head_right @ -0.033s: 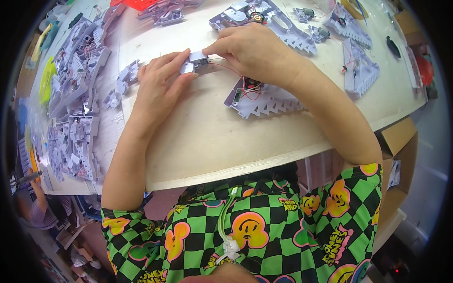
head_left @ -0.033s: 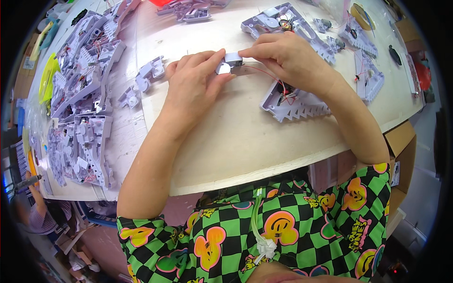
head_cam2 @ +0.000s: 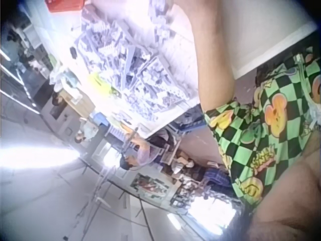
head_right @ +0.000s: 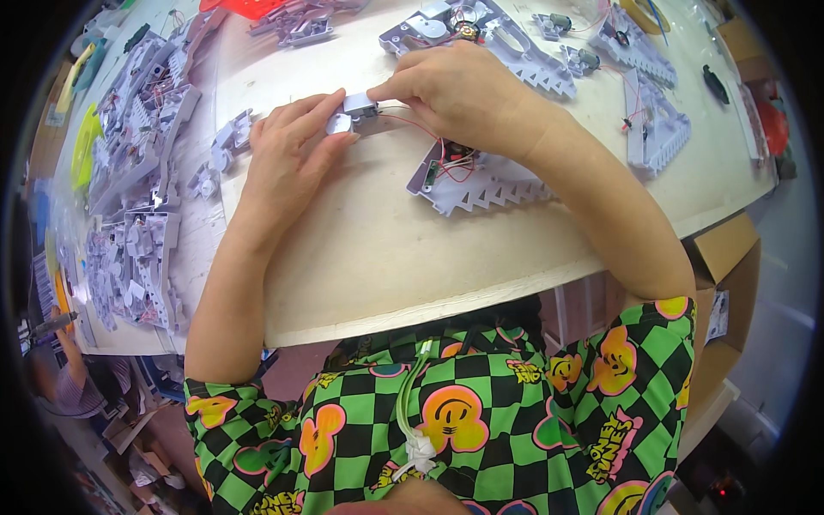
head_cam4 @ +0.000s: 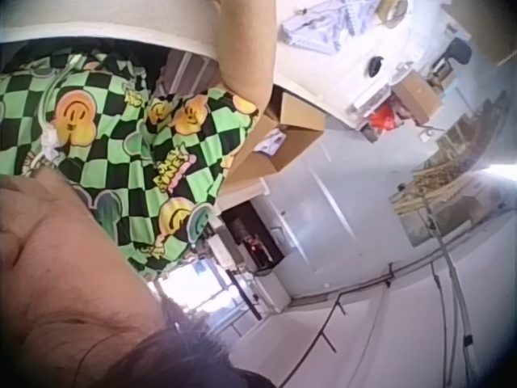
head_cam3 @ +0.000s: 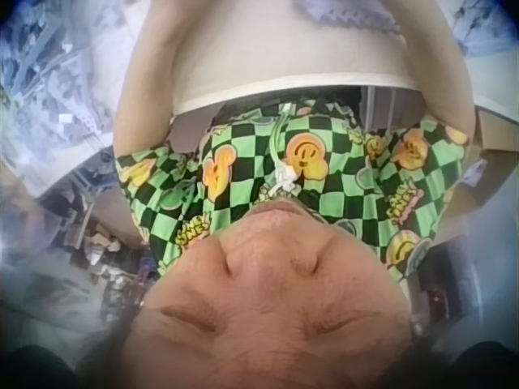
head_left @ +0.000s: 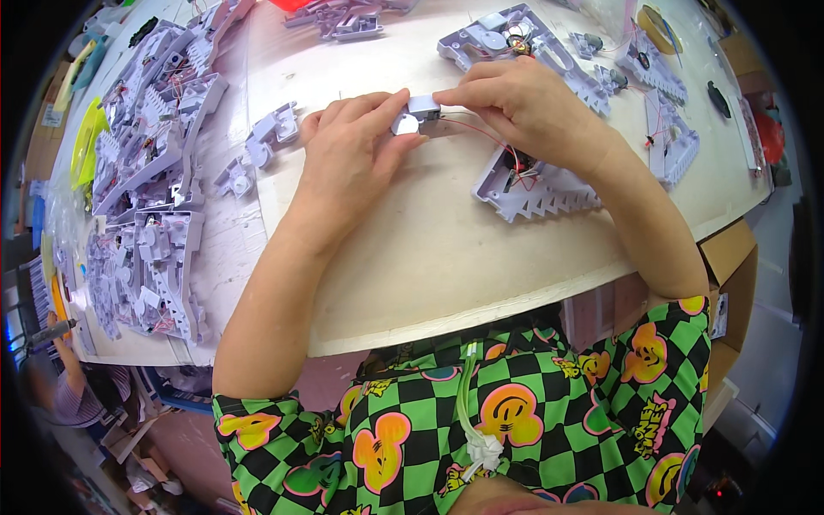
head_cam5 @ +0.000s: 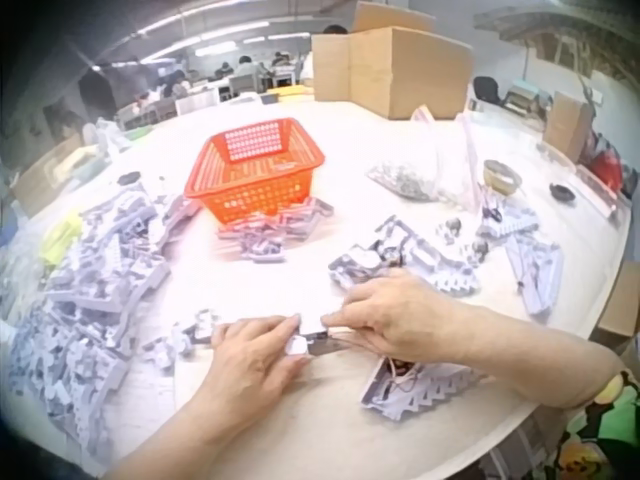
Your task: The person assembles small electronic components by applying adhesive with a brush to plastic frames, then mounting small motors onto them.
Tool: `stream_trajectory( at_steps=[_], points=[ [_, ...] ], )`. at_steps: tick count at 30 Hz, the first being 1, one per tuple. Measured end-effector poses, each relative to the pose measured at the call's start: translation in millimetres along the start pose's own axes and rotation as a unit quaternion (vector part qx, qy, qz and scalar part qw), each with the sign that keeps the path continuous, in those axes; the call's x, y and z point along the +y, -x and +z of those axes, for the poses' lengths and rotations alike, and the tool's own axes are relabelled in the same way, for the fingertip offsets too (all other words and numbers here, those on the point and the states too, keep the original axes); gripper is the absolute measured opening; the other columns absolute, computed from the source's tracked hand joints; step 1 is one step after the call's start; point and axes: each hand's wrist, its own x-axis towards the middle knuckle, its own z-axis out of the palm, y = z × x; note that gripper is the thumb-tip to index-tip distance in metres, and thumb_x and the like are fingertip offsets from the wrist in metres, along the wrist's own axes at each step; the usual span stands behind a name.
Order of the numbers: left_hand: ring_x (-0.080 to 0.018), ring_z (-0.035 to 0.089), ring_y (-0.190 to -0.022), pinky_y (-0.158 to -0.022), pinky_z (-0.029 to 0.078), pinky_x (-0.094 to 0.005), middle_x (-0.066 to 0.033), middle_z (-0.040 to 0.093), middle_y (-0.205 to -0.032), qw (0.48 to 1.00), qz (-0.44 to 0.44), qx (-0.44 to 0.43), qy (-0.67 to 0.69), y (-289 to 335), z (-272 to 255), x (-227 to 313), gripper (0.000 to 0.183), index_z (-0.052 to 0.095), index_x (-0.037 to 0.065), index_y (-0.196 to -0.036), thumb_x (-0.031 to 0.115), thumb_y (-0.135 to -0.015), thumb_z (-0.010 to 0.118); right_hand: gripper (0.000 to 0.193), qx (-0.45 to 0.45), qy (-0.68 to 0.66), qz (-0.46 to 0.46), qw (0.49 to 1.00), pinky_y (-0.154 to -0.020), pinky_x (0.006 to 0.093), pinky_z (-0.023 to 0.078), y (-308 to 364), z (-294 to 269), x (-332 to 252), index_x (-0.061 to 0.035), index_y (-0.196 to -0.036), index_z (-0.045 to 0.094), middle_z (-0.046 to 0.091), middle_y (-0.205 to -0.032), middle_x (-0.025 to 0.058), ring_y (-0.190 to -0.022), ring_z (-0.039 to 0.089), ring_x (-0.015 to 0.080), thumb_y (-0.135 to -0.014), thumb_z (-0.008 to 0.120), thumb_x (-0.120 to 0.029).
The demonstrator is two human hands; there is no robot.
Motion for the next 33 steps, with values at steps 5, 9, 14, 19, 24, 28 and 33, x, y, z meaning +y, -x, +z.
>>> stream_trajectory(
  at_steps=[5,9,14,19,24,28,33],
  points=[
    [-0.0235,0.053,-0.103,-0.094,0.029,-0.0388,-0.0053,0.062,-0.110,0.999,-0.001,-0.010,0.036,-2,2,-5,0.039,0.062,0.010,-0.113,0.027,-0.079,0.068,0.015,0.009,0.032,0.026,0.999,-0.065,0.0368,0.049,-1,0,-2,-0.0101,-0.090,0.068,0.065,-0.082,0.0086,-0.072,0.063,0.0282,-0.081,0.059,-0.018],
    [-0.0242,0.053,-0.103,-0.095,0.029,-0.0389,-0.0060,0.062,-0.109,0.998,-0.003,-0.011,0.054,-5,0,-4,0.039,0.061,0.009,-0.114,0.028,-0.079,0.068,0.014,0.005,0.042,0.095,0.995,-0.065,0.0371,0.049,-2,-3,-11,-0.0084,-0.086,0.068,0.065,-0.078,0.0094,-0.072,0.063,0.0282,-0.080,0.059,-0.018],
    [-0.0255,0.052,-0.100,-0.093,0.035,-0.0352,-0.0099,0.061,-0.108,0.998,-0.025,-0.028,0.047,-6,1,-3,0.043,0.059,0.006,-0.120,0.021,-0.080,0.067,0.011,-0.024,0.004,0.065,0.998,-0.066,0.0369,0.047,-2,1,-9,-0.0088,-0.080,0.065,0.064,-0.076,0.0083,-0.071,0.062,0.0273,-0.080,0.059,-0.017],
    [-0.0247,0.053,-0.099,-0.093,0.030,-0.0380,-0.0061,0.062,-0.105,0.998,-0.021,0.005,0.057,-5,8,-5,0.040,0.062,0.010,-0.114,0.031,-0.080,0.067,0.008,-0.006,0.049,-0.018,0.999,-0.068,0.0342,0.043,-2,4,-9,-0.0108,-0.075,0.061,0.061,-0.073,0.0045,-0.070,0.059,0.0237,-0.081,0.059,-0.016],
    [-0.0243,0.053,-0.097,-0.093,0.030,-0.0380,-0.0056,0.063,-0.103,0.999,-0.019,0.015,0.039,-4,8,-3,0.040,0.062,0.010,-0.113,0.030,-0.079,0.067,0.008,-0.019,0.068,-0.046,0.996,-0.068,0.0337,0.042,-4,1,-8,-0.0116,-0.074,0.060,0.060,-0.072,0.0039,-0.070,0.058,0.0228,-0.080,0.060,-0.016],
    [-0.0243,0.053,-0.097,-0.093,0.029,-0.0384,-0.0058,0.063,-0.103,0.998,-0.028,0.019,0.048,-2,8,-5,0.040,0.062,0.009,-0.113,0.030,-0.080,0.067,0.008,0.030,0.056,-0.011,0.998,-0.065,0.0359,0.045,-3,-4,-8,-0.0093,-0.078,0.062,0.061,-0.073,0.0050,-0.069,0.060,0.0248,-0.079,0.062,-0.017],
    [-0.0242,0.053,-0.099,-0.094,0.029,-0.0382,-0.0065,0.063,-0.104,0.997,-0.034,0.019,0.069,-4,11,-7,0.040,0.062,0.006,-0.113,0.030,-0.081,0.066,0.011,0.053,0.024,0.028,0.998,-0.063,0.0367,0.048,1,-1,-2,-0.0075,-0.084,0.066,0.063,-0.076,0.0067,-0.070,0.061,0.0270,-0.078,0.063,-0.018]
  ],
)
